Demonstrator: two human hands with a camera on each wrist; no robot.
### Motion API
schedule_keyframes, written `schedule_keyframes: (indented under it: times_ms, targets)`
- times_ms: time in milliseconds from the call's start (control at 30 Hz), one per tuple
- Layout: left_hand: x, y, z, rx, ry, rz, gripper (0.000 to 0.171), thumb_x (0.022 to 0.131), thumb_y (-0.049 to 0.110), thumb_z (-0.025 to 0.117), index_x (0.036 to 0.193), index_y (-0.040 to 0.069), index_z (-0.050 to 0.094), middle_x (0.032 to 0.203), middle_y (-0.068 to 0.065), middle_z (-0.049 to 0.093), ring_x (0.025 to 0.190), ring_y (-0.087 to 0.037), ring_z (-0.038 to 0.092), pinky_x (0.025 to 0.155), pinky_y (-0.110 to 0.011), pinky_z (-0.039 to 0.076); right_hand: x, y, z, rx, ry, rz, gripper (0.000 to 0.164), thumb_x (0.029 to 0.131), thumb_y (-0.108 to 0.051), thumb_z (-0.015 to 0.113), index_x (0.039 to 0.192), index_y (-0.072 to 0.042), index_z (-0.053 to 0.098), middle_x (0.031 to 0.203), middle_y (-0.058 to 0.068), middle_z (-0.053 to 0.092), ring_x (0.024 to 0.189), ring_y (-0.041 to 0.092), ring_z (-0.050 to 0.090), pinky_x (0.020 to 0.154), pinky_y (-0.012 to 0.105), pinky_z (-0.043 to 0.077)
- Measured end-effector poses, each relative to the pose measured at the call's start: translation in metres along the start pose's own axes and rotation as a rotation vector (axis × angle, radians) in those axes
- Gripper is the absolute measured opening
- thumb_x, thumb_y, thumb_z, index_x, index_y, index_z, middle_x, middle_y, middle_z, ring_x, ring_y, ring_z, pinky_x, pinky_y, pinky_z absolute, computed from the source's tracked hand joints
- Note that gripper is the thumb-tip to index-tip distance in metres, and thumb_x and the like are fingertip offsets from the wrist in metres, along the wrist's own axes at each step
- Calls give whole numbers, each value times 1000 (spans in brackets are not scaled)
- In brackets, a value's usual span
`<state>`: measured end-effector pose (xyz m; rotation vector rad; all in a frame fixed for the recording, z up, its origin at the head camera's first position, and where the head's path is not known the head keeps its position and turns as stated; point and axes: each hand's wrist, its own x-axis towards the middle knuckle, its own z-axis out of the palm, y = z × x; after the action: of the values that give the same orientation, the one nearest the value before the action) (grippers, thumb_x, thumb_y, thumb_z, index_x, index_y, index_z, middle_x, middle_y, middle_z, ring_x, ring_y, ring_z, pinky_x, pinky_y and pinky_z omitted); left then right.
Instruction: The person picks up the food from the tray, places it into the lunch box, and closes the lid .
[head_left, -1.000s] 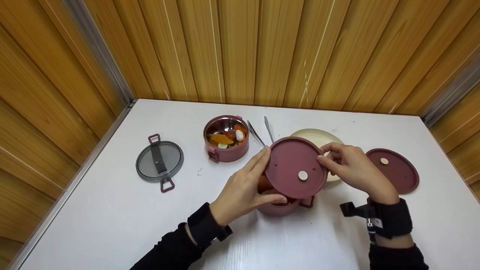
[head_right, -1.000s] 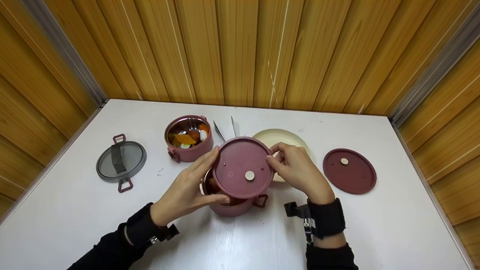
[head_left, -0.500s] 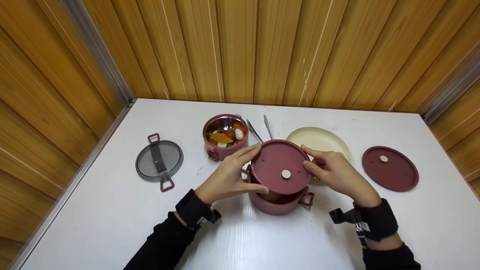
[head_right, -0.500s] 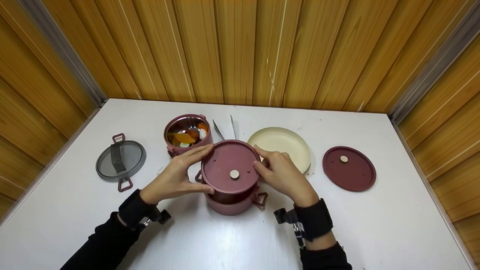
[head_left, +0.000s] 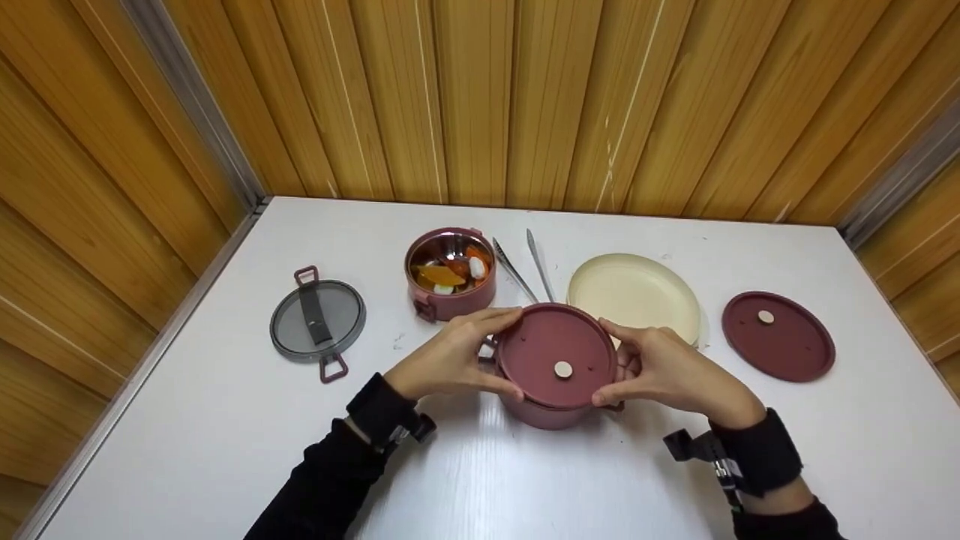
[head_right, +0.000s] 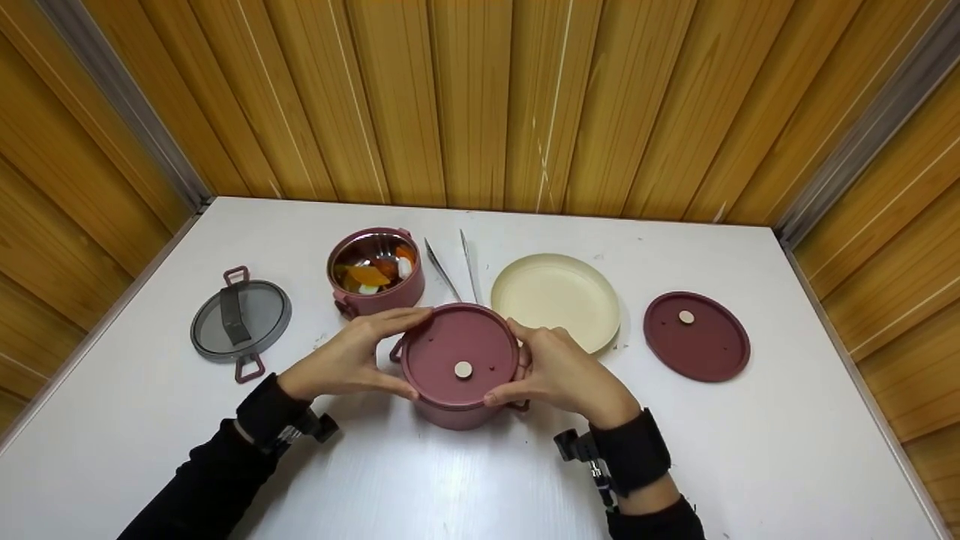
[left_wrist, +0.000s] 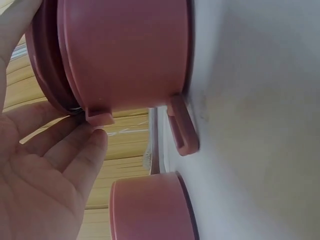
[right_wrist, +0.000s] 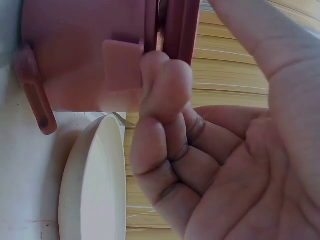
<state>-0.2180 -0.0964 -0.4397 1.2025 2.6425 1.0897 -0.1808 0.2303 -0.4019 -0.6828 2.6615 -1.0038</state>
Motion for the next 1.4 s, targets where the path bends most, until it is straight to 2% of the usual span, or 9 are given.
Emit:
schedule_keyframes:
  times_ms: [267, 500, 767, 1000, 1167, 1400]
  targets:
    - [-2, -4, 1, -1, -26, -30, 115, 71, 47, 100, 163, 5, 45, 165, -12, 52, 154, -27, 49, 128, -43, 41, 3, 2, 6, -26, 4, -18, 113, 73, -41, 99, 156, 13, 44, 70, -9, 62, 64, 0, 55, 60, 18, 48]
    - [-4, -3, 0, 29, -40, -78, 117, 69, 49, 100, 164, 8, 45, 167, -12, 49, 156, -32, 45, 130, -51, 37, 5, 2, 10, -51, 13, -15, 112, 72, -41, 99, 156, 12, 46, 69, -10, 58, 62, -1, 52, 59, 18, 46]
    - [-3, -7, -1, 21, -44, -53, 115, 68, 44, 102, 161, 4, 48, 164, -15, 53, 152, -30, 51, 127, -45, 42, 5, 2, 10, -77, 15, -25, 111, 73, -44, 98, 155, 10, 48, 69, -9, 59, 62, -1, 51, 59, 19, 46]
    - [-3, -5, -2, -1, -62, -82, 113, 71, 44, 101, 163, 8, 46, 166, -11, 50, 156, -29, 46, 130, -47, 39, 3, 2, 7, -97, 23, -6, 105, 72, -46, 98, 153, 4, 55, 73, 1, 61, 63, 1, 49, 58, 20, 43]
    - [-2, -5, -2, -26, -68, -72, 111, 73, 41, 100, 164, 9, 45, 167, -11, 49, 158, -28, 44, 130, -47, 38, 2, 3, 5, -110, 37, 2, 102, 72, -48, 98, 150, 4, 58, 75, 1, 62, 66, 2, 49, 60, 20, 43]
    - [-3, -5, -2, -25, -72, -91, 112, 72, 42, 100, 164, 10, 45, 168, -10, 48, 157, -28, 44, 130, -47, 37, 3, 2, 4, -118, 24, 9, 102, 72, -50, 98, 149, 4, 58, 74, -1, 61, 66, 3, 51, 62, 20, 44]
